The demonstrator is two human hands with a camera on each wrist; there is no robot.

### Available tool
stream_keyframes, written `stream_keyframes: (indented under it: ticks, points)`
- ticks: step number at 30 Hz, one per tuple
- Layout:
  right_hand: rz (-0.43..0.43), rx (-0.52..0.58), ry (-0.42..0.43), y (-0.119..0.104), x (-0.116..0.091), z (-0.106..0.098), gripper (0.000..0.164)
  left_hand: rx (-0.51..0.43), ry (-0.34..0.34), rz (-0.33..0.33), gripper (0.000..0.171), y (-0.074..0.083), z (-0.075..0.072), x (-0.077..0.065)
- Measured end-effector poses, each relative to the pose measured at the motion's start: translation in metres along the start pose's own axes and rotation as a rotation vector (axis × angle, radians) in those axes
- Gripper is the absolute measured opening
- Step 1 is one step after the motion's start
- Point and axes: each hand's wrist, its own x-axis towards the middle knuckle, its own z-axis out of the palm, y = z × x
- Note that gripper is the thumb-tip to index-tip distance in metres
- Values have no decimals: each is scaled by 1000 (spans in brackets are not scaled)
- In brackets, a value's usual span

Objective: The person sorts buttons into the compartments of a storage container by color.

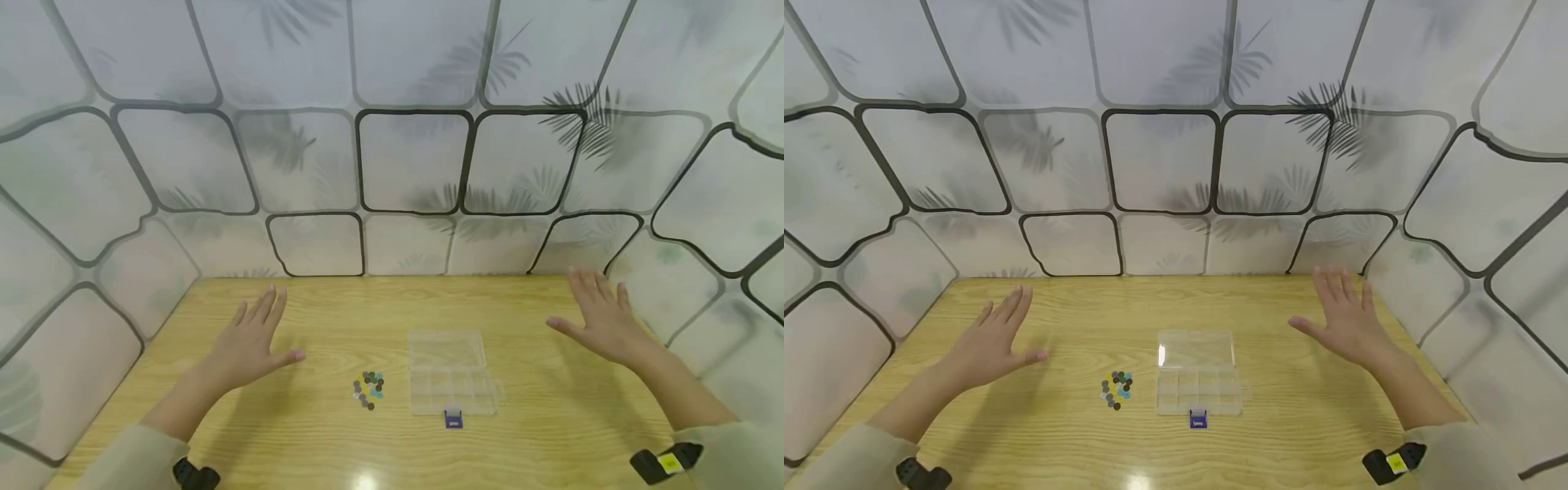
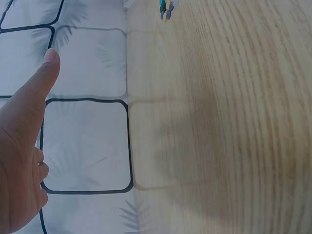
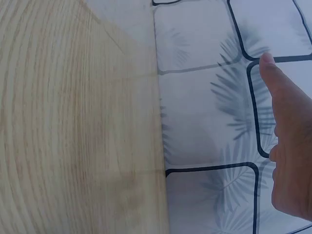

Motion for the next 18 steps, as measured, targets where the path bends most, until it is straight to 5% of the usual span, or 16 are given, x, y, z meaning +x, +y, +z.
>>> stream_keyframes:
  ticks: [18]
  points:
    - [-21, 113, 31, -12, -2, 25, 92, -81, 6, 25, 102, 11, 21, -4]
